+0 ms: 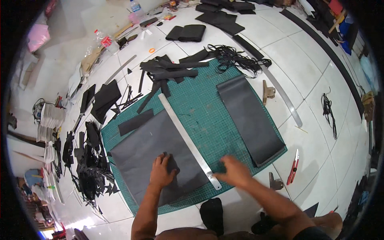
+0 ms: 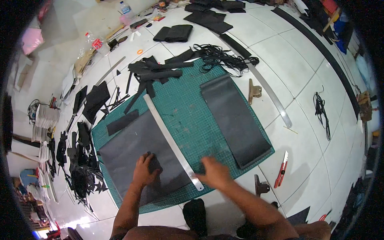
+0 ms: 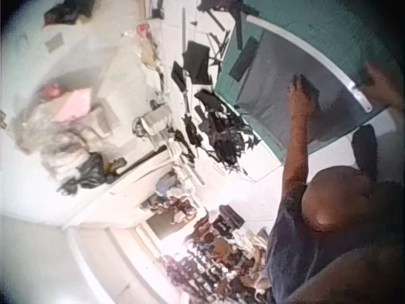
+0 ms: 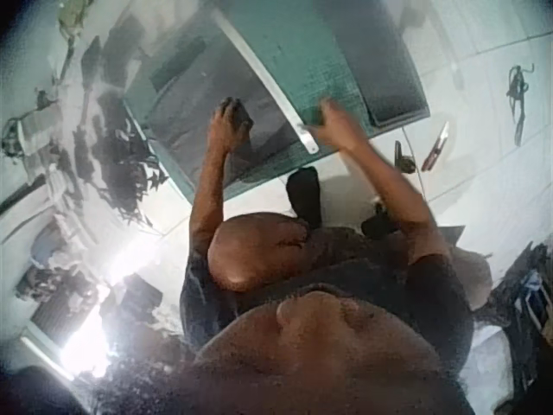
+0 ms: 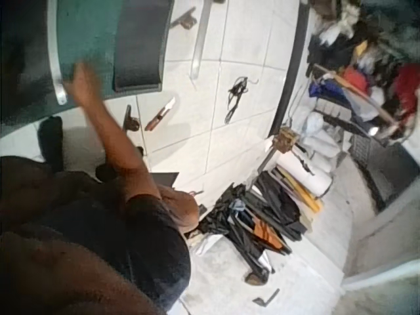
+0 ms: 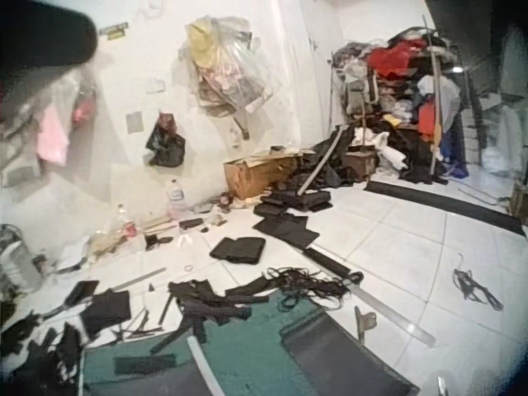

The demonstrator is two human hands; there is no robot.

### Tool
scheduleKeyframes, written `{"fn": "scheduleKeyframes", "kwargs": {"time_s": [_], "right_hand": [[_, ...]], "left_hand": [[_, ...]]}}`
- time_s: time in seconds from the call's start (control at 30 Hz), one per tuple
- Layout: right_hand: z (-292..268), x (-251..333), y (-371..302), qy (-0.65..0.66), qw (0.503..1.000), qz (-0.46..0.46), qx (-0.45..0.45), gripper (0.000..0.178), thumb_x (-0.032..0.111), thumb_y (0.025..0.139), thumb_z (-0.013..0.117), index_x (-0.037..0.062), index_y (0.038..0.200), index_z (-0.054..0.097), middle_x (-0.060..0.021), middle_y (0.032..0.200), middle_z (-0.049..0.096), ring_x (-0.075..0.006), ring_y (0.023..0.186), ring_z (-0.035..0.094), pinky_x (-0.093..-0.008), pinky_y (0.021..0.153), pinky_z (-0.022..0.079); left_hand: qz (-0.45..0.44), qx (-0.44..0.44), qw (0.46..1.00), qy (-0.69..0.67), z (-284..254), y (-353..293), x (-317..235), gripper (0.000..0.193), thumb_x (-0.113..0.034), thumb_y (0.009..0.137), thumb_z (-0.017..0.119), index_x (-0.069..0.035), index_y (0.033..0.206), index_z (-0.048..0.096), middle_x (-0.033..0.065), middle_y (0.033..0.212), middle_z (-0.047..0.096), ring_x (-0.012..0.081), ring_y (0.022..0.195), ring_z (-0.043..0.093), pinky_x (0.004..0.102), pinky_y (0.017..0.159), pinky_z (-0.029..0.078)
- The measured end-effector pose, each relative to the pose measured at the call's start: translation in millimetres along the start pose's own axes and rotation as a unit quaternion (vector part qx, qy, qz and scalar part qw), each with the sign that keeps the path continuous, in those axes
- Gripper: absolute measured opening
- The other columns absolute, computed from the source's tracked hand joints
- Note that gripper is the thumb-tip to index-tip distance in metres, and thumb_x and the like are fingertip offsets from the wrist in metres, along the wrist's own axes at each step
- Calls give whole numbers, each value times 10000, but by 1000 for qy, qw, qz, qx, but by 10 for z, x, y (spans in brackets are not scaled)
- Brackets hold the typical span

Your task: The recorder uses a utility knife and a metal ruler to cut rectangular strips from a sheet of black synthetic material on a cutting mat.

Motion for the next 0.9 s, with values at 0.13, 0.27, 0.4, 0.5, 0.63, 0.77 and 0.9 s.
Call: {"fn": "scheduleKeyframes", "kwargs": {"time_s": [0.13,0.27,0.4,0.5,0.63,0.77,0.9], "right_hand": [[633,184,-132,-23,999,-42,-18,677,294,761,788,52,1308,471,-208,1100,563,-382,1050,587,-451,864,488],[699,48,-197,31,999,-27,-28,675,174,758,761,56,1337,435,-200,1111,540,-386,1015,580,-468,846,485],[633,157,-296,75,993,-73,-45,655,158,761,748,44,1329,442,-197,1116,537,-374,1014,584,-468,845,490],[787,362,-248,87,992,-93,-17,648,222,774,756,21,1315,462,-186,1111,534,-358,1030,577,-473,852,487],[775,582,22,1,991,-134,-26,646,276,779,764,-14,1288,489,-182,1048,526,-343,986,559,-436,847,455],[653,515,682,40,979,-81,-184,554,185,770,754,-61,1198,503,-220,1051,519,-373,1005,543,-468,851,449],[799,591,888,5,984,9,-179,494,165,782,723,-43,1183,524,-226,1146,513,-399,1087,508,-455,939,438]], "left_hand": [[26,9,1000,10,-10,-21,96,795,-228,702,795,-121,1406,442,169,1456,374,403,1313,388,462,1091,374],[15,51,998,26,25,-49,140,846,-238,695,812,-150,1431,404,150,1473,352,385,1348,344,462,1093,378],[-18,86,996,34,-27,-8,89,864,-270,724,804,-180,1457,356,112,1495,326,360,1384,300,450,1095,387],[-24,88,995,46,34,-17,135,840,-262,730,802,-189,1445,369,90,1497,325,343,1390,295,454,1083,408],[-24,78,995,49,-13,-19,98,839,-245,720,808,-190,1438,378,86,1497,325,339,1387,301,463,1069,423],[-18,61,997,35,21,-2,130,838,-220,703,817,-196,1428,397,91,1488,335,340,1377,314,472,1064,426],[-10,55,998,28,47,11,116,833,-216,690,822,-192,1416,414,96,1482,342,342,1373,319,459,1076,411]]}}
Point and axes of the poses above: each hand's wrist, its own y-axis towards the middle knuckle, its own z-axis out of the palm, x = y × z, the point moved 5 cm from there along y, towards the middle knuckle
